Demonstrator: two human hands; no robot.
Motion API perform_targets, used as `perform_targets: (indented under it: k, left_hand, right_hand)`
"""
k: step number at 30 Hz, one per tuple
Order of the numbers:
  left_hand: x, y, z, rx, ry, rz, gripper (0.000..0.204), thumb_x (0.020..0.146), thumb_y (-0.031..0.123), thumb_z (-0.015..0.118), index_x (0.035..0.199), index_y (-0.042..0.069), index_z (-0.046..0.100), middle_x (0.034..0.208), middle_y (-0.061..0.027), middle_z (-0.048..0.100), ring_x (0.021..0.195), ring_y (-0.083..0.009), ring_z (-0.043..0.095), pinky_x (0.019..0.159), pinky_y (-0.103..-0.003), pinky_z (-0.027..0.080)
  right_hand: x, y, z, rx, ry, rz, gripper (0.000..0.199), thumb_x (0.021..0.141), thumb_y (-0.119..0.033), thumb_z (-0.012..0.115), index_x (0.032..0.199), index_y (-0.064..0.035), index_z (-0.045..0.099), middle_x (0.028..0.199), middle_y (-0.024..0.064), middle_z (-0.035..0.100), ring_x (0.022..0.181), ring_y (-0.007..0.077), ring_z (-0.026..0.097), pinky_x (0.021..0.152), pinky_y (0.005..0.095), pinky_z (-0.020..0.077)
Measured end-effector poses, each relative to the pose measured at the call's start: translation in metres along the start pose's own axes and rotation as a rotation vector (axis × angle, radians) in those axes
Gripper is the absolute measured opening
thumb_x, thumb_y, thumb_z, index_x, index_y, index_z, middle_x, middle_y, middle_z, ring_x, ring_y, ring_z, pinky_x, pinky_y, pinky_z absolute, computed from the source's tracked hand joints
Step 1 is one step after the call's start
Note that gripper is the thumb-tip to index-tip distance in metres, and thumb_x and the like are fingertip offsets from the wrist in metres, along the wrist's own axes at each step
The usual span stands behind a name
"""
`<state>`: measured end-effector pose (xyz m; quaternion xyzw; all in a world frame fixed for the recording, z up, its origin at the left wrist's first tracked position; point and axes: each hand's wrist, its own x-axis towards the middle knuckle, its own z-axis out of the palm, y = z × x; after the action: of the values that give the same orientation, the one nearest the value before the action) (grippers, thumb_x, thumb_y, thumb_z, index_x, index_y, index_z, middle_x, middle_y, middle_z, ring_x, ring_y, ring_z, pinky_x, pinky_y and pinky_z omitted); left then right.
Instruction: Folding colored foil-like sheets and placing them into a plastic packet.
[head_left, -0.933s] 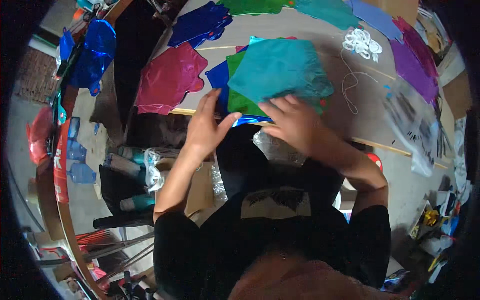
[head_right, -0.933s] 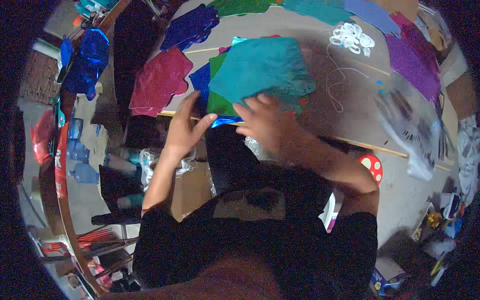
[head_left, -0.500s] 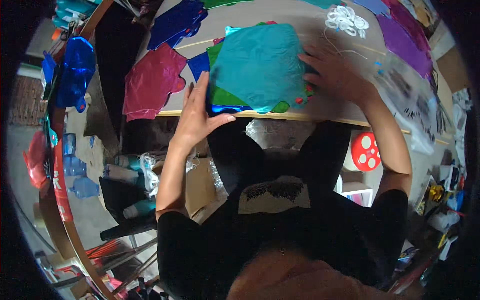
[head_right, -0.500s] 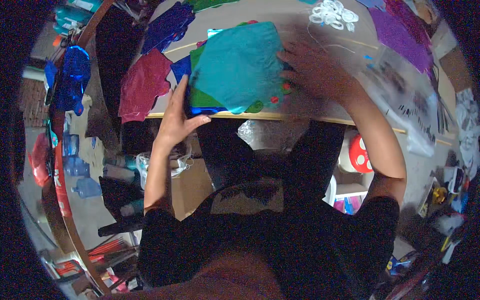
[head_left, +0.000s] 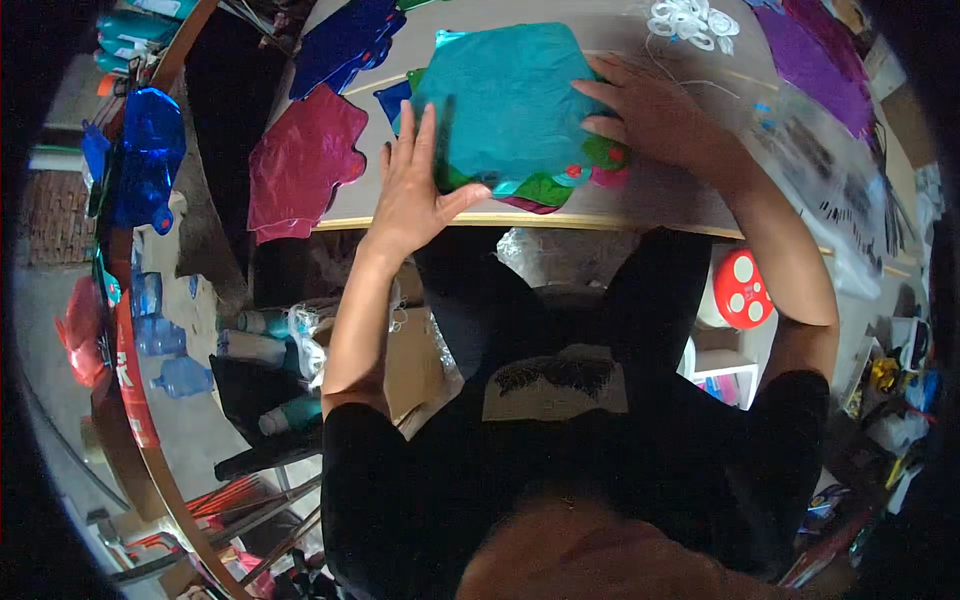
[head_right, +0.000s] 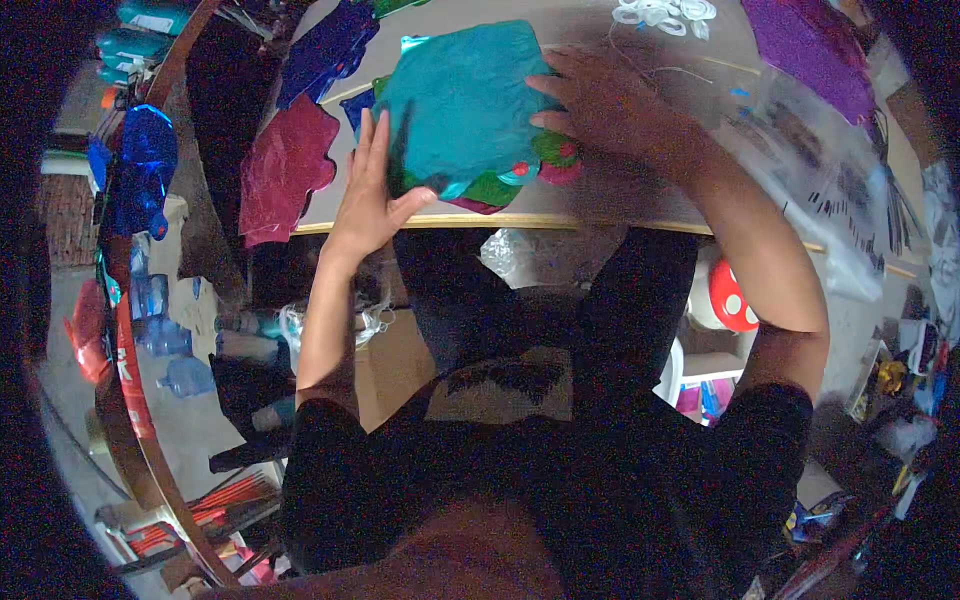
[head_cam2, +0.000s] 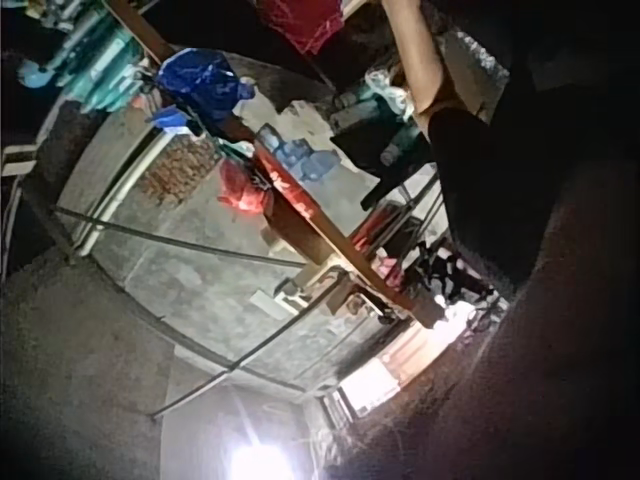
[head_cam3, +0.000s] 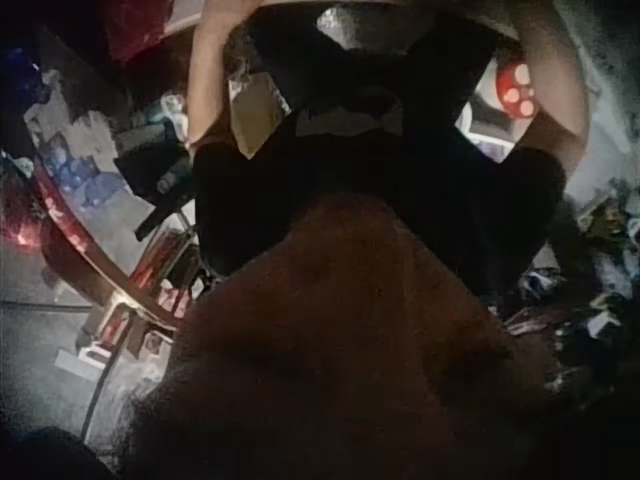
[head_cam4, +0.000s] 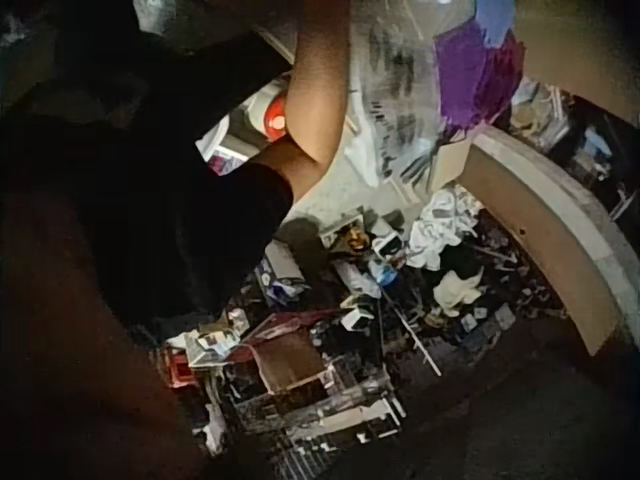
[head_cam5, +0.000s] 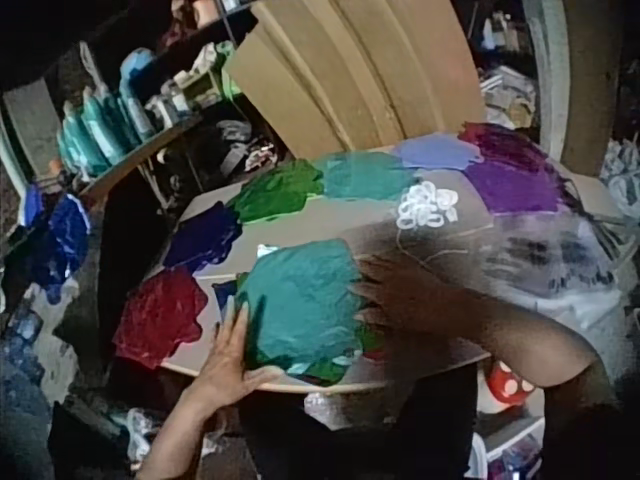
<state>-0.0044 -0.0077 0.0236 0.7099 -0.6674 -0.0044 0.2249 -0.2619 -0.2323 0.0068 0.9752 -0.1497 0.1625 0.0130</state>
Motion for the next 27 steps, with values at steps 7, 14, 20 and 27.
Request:
perform_targets:
  k: [7, 14, 20, 27]
  left_hand:
    - [-0.007, 0.045, -0.028, 0.154, 0.193, 0.272, 0.054, 0.071, 0.037, 0.083, 0.116, 0.010, 0.070, 0.138, -0.0194, 0.051, 0.128, -0.0401, 0.047, 0.105, -0.055, 0.035]
    - [0.017, 0.063, -0.006, -0.019, 0.079, 0.270, 0.042, 0.071, 0.029, 0.082, 0.105, 0.007, 0.073, 0.113, -0.0099, 0.066, 0.104, -0.0305, 0.060, 0.091, -0.041, 0.047]
    - [0.034, 0.044, 0.007, -0.074, -0.025, 0.268, 0.030, 0.077, 0.023, 0.080, 0.102, 0.006, 0.074, 0.113, -0.0140, 0.068, 0.102, -0.0310, 0.064, 0.088, -0.039, 0.051]
    - [0.041, 0.037, 0.008, -0.509, -0.016, -0.103, 0.016, 0.087, 0.016, 0.075, 0.092, 0.001, 0.074, 0.089, -0.0054, 0.071, 0.082, -0.0118, 0.063, 0.077, -0.026, 0.050]
  right_hand:
    - [0.006, 0.000, -0.003, 0.062, -0.006, -0.057, 0.055, 0.089, -0.040, 0.064, 0.132, -0.0062, 0.056, 0.145, 0.0234, 0.043, 0.135, 0.0392, 0.041, 0.111, 0.0466, 0.0347]
    - [0.024, -0.008, 0.001, 0.106, -0.006, -0.082, 0.050, 0.091, -0.035, 0.062, 0.131, -0.0052, 0.057, 0.143, 0.0233, 0.046, 0.134, 0.0391, 0.043, 0.112, 0.0479, 0.0328]
    - [-0.003, 0.020, 0.004, 0.080, 0.155, -0.264, 0.045, 0.091, -0.027, 0.063, 0.130, -0.0048, 0.058, 0.141, 0.0184, 0.050, 0.135, 0.0369, 0.043, 0.115, 0.0454, 0.0321]
    - [-0.060, -0.025, -0.042, 0.000, -0.072, -0.276, 0.040, 0.090, -0.021, 0.063, 0.126, -0.0014, 0.060, 0.140, 0.0140, 0.053, 0.137, 0.0292, 0.043, 0.115, 0.0423, 0.0336]
